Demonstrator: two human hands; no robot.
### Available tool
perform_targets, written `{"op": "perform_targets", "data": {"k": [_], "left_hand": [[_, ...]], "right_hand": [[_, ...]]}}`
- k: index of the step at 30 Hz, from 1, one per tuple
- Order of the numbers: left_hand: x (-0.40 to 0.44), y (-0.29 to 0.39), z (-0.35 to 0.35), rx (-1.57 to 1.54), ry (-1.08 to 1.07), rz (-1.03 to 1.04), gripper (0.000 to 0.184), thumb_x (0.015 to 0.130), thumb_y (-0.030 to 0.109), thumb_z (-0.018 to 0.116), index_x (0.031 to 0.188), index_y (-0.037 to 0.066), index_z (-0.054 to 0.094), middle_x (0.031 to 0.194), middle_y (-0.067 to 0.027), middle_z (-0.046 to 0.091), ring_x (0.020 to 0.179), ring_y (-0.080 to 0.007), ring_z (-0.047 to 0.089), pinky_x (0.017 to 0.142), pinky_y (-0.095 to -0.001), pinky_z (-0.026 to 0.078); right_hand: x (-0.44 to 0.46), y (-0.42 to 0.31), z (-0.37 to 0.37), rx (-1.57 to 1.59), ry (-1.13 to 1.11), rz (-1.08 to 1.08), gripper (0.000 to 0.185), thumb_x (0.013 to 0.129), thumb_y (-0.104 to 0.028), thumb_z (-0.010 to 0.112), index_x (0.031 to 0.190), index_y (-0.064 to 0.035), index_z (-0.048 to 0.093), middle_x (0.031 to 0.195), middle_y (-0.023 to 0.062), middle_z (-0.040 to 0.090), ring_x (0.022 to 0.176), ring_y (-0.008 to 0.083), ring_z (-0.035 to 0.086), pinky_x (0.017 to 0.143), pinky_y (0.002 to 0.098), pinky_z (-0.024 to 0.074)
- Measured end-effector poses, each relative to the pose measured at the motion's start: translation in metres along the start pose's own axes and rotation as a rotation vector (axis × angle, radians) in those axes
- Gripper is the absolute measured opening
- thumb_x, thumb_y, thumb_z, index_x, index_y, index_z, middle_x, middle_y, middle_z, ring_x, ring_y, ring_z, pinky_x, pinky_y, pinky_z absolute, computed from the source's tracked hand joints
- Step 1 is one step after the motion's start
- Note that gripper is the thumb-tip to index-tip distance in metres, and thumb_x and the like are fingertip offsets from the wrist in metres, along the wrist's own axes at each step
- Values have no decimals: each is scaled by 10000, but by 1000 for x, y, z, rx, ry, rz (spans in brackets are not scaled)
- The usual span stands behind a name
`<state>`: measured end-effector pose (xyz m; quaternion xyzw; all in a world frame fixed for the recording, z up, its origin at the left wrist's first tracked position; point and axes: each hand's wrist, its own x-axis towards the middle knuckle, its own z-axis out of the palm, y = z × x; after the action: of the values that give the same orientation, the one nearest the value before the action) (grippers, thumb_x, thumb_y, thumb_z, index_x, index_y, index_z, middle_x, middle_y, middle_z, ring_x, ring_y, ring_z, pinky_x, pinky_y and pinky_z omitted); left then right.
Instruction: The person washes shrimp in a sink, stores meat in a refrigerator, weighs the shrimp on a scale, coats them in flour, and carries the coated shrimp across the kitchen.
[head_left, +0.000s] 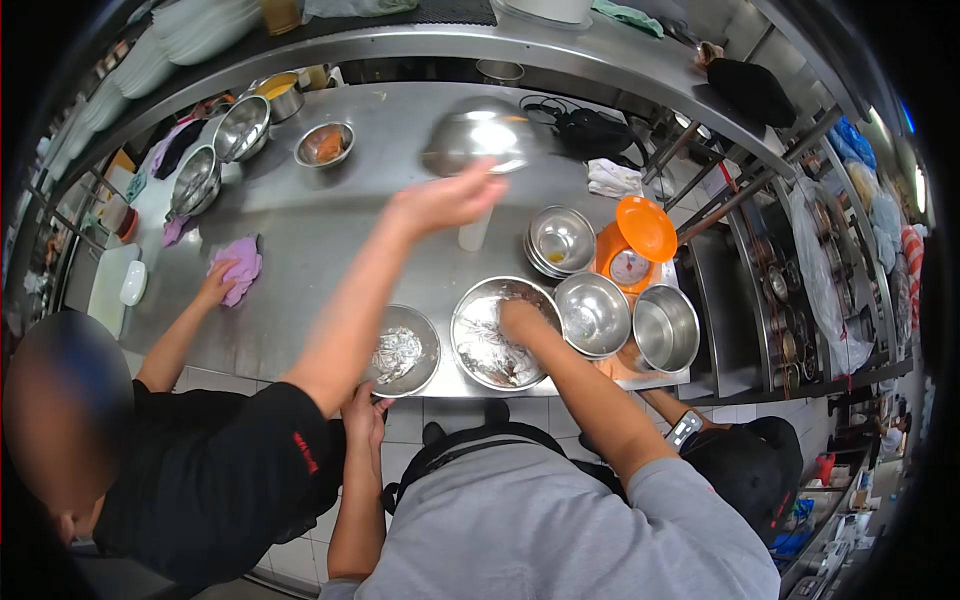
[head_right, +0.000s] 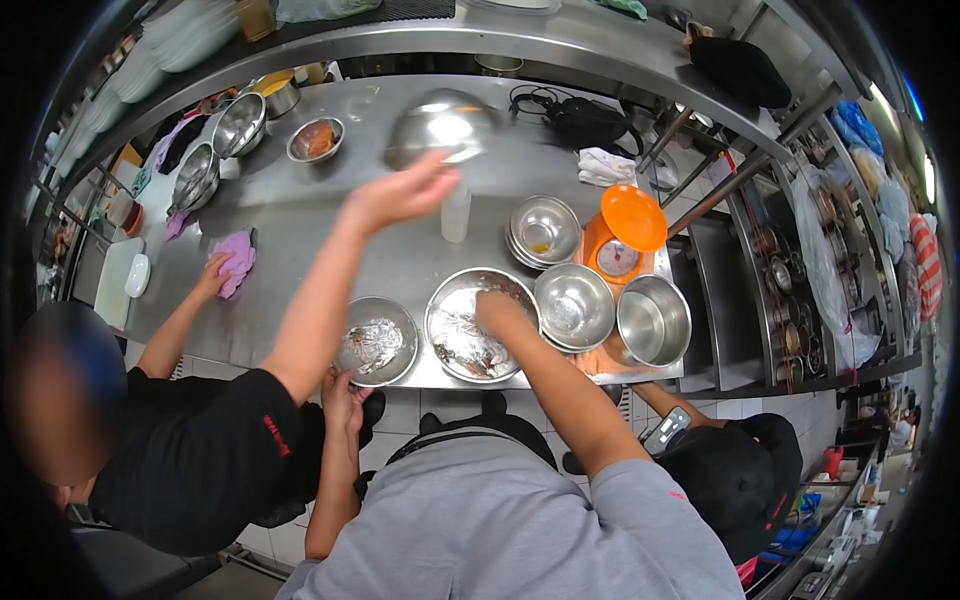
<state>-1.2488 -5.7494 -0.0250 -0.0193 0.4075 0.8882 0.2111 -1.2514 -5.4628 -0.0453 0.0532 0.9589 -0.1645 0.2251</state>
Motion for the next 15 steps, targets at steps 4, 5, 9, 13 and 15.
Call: {"op": "perform_targets", "data": {"k": [4, 5, 9, 13, 15], "left_hand": [[-85, -31, -85, 61, 530, 72, 137, 953, 45, 607, 1030, 114, 518, 1018, -83, 670, 810, -189, 689, 591, -326, 622], [-85, -31, -85, 55, 546, 61, 160, 942, 45, 630, 1015, 121, 508, 1006, -72, 661, 815, -186, 678, 576, -330, 610], [-90, -27, -85, 109, 556, 42, 133, 959, 71, 621, 1025, 108, 512, 1034, -75, 630, 884, -183, 645, 571, -331, 581], [-85, -24, -80, 107, 545, 21, 129, 961, 74, 609, 1020, 117, 503, 1029, -71, 622, 866, -207, 651, 580, -373, 582], [-85, -25, -85, 101, 532, 31, 135, 958, 69, 608, 1014, 125, 499, 1021, -69, 626, 838, -202, 651, 574, -366, 587]], "right_hand": [[2, 16, -10, 257, 202, -115, 360, 844, -44, 562, 1161, 19, 719, 1180, 285, 694, 1156, 399, 665, 1030, 448, 508], [-3, 17, -18, 209, 161, -163, 357, 820, -58, 602, 1151, 26, 707, 1176, 270, 700, 1138, 398, 672, 1014, 445, 518], [-8, 10, -10, -164, -203, -246, 435, 754, -124, 684, 1161, 30, 687, 1144, 280, 704, 1097, 399, 687, 956, 457, 541], [3, 20, 5, -264, -83, -272, 431, 733, -130, 703, 1138, 15, 671, 1081, 278, 715, 1025, 411, 706, 910, 480, 553], [11, 20, 2, -224, -144, -350, 378, 783, -84, 664, 1151, 3, 666, 1064, 265, 722, 999, 412, 714, 901, 485, 563]]}}
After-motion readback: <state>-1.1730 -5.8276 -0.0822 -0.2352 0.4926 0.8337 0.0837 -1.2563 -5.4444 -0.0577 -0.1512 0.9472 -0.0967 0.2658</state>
